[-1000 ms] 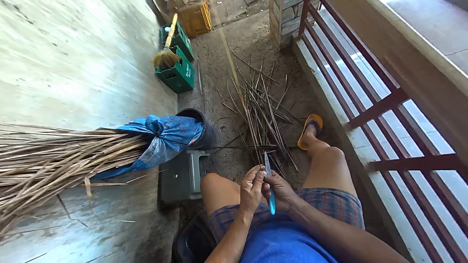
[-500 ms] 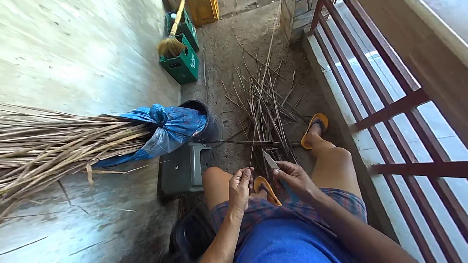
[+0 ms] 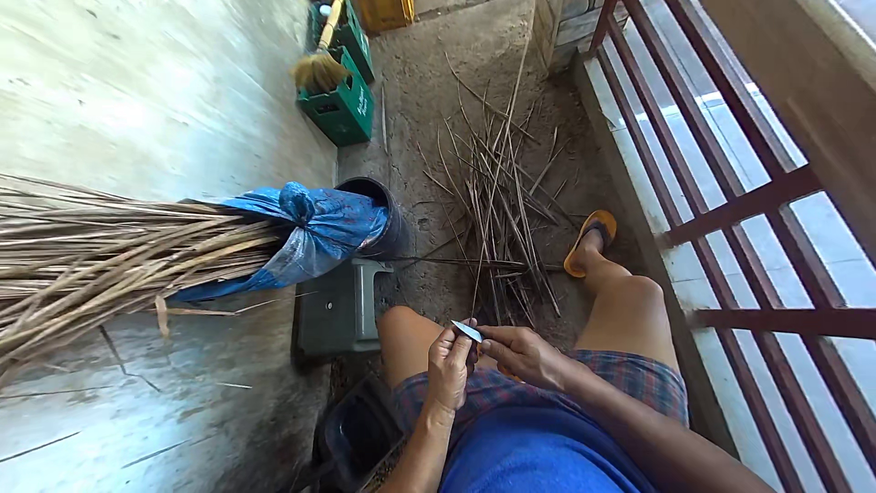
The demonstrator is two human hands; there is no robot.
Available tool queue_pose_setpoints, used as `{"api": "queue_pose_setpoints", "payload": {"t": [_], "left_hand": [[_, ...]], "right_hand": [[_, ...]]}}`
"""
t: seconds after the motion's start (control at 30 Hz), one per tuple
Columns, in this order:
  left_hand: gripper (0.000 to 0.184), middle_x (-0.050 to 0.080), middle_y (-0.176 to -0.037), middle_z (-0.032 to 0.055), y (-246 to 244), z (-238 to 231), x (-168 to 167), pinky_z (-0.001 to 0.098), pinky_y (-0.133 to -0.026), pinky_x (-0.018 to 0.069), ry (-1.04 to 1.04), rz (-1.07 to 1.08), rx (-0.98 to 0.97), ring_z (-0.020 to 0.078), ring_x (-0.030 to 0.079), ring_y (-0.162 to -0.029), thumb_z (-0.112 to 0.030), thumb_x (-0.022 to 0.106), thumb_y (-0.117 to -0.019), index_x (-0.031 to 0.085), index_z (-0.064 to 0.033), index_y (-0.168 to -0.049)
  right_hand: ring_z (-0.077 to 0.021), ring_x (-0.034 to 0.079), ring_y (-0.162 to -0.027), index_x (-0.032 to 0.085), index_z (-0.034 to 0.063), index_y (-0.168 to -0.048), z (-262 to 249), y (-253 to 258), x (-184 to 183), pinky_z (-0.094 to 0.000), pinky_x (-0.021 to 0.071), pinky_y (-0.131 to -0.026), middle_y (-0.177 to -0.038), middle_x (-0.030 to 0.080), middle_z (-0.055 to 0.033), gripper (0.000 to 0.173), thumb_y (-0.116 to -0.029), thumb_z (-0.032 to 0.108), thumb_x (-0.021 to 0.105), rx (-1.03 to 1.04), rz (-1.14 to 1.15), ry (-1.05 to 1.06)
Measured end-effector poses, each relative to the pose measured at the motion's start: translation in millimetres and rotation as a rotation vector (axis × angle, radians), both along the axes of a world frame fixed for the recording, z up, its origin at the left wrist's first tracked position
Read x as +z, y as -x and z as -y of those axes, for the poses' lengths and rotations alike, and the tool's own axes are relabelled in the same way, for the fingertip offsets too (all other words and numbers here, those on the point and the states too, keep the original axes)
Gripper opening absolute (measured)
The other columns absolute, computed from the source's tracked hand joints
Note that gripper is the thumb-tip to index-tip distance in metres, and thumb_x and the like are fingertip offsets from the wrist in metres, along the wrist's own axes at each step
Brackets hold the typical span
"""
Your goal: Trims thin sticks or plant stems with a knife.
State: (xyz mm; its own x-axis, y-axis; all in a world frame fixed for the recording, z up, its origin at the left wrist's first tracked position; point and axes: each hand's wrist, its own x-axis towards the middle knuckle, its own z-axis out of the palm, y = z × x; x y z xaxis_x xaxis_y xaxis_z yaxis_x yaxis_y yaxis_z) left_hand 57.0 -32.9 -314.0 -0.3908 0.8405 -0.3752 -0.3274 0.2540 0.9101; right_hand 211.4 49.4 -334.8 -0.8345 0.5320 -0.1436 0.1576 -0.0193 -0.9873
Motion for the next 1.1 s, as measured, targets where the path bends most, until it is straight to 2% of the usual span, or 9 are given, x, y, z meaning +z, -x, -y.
{"api": "queue_pose_setpoints", "payload": {"t": [0.1, 0.23, 0.33, 0.47, 0.57, 0.73, 0.87, 0.97, 1.1], "left_hand": [[0.026, 0.069, -0.082, 0.0033, 0, 2, 0, 0.0143, -0.047, 0.0414, 0.017, -0.003, 0.009, 0.0001, 0.052, -0.055, 0.004, 0.044, -0.1010, 0.065, 0.0076, -0.116], [0.022, 0.066, -0.076, 0.0011, 2, 6, 2, 0.0140, -0.048, 0.0408, 0.000, 0.018, -0.031, -0.0001, 0.050, -0.053, 0.002, 0.048, -0.1009, 0.068, 0.0044, -0.109], [0.022, 0.061, -0.071, -0.0001, 4, 7, 4, 0.0139, -0.047, 0.0397, -0.004, 0.013, -0.053, 0.0005, 0.048, -0.052, 0.001, 0.049, -0.1001, 0.069, 0.0046, -0.108], [0.022, 0.062, -0.071, 0.0003, 4, 6, 5, 0.0143, -0.048, 0.0400, 0.005, 0.002, -0.050, 0.0009, 0.048, -0.053, 0.002, 0.049, -0.1002, 0.069, 0.0061, -0.108], [0.022, 0.068, -0.076, 0.0008, 4, 8, 6, 0.0136, -0.049, 0.0423, -0.013, -0.004, -0.049, -0.0009, 0.051, -0.054, 0.003, 0.050, -0.0992, 0.070, 0.0039, -0.106], [0.018, 0.063, -0.072, 0.0009, 6, 9, 5, 0.0140, -0.047, 0.0395, 0.028, -0.013, -0.041, 0.0003, 0.048, -0.053, 0.004, 0.054, -0.0981, 0.070, 0.0062, -0.107], [0.017, 0.064, -0.070, 0.0004, 4, 7, 5, 0.0146, -0.048, 0.0405, 0.018, -0.008, -0.042, 0.0002, 0.049, -0.052, 0.004, 0.055, -0.0975, 0.071, 0.0038, -0.101], [0.015, 0.065, -0.071, -0.0002, 5, 8, 5, 0.0149, -0.048, 0.0420, 0.024, -0.004, -0.055, 0.0000, 0.050, -0.053, 0.003, 0.055, -0.0969, 0.071, 0.0018, -0.099], [0.017, 0.063, -0.071, 0.0003, 6, 11, 6, 0.0139, -0.046, 0.0389, 0.046, -0.002, -0.050, 0.0000, 0.048, -0.052, 0.004, 0.056, -0.0974, 0.070, 0.0052, -0.105]], "right_hand": [[-0.0118, 0.061, -0.076, 0.064, 0.0025, -0.133, -2, -1, 3, -0.0319, 0.0521, -0.077, -0.092, 0.069, -0.0097, 0.041, -0.1104, 0.028, 0.041, 0.070, 0.021, -0.089], [-0.0023, 0.050, -0.060, 0.064, -0.0011, -0.128, -8, -6, 6, -0.0208, 0.0447, -0.058, -0.076, 0.058, 0.0006, 0.039, -0.1096, 0.025, 0.042, 0.059, -0.011, 0.107], [0.0015, 0.046, -0.054, 0.064, -0.0006, -0.127, -21, -13, 3, -0.0167, 0.0403, -0.050, -0.072, 0.056, 0.0064, 0.039, -0.1081, 0.026, 0.044, 0.012, -0.071, 0.215], [0.0007, 0.046, -0.054, 0.064, -0.0010, -0.128, -19, -11, 5, -0.0173, 0.0406, -0.050, -0.072, 0.055, 0.0058, 0.040, -0.1084, 0.026, 0.042, -0.034, -0.059, 0.191], [0.0002, 0.047, -0.056, 0.067, -0.0012, -0.117, -7, -6, 6, -0.0184, 0.0417, -0.053, -0.071, 0.054, 0.0041, 0.038, -0.1093, 0.025, 0.041, 0.058, -0.063, 0.161], [0.0001, 0.047, -0.055, 0.063, -0.0009, -0.129, -28, -12, 5, -0.0180, 0.0410, -0.051, -0.072, 0.055, 0.0060, 0.040, -0.1080, 0.026, 0.042, -0.063, -0.008, 0.184], [-0.0032, 0.049, -0.058, 0.064, -0.0002, -0.132, -18, -8, 11, -0.0223, 0.0434, -0.055, -0.076, 0.058, 0.0011, 0.041, -0.1090, 0.026, 0.042, 0.030, 0.022, 0.151], [0.0001, 0.049, -0.059, 0.067, 0.0008, -0.127, -16, -11, 7, -0.0190, 0.0429, -0.056, -0.077, 0.059, 0.0028, 0.038, -0.1085, 0.025, 0.045, 0.068, -0.001, 0.133], [-0.0003, 0.049, -0.058, 0.064, -0.0008, -0.129, -33, -17, 5, -0.0196, 0.0438, -0.055, -0.074, 0.057, 0.0051, 0.038, -0.1070, 0.024, 0.047, -0.119, 0.004, 0.137]]}}
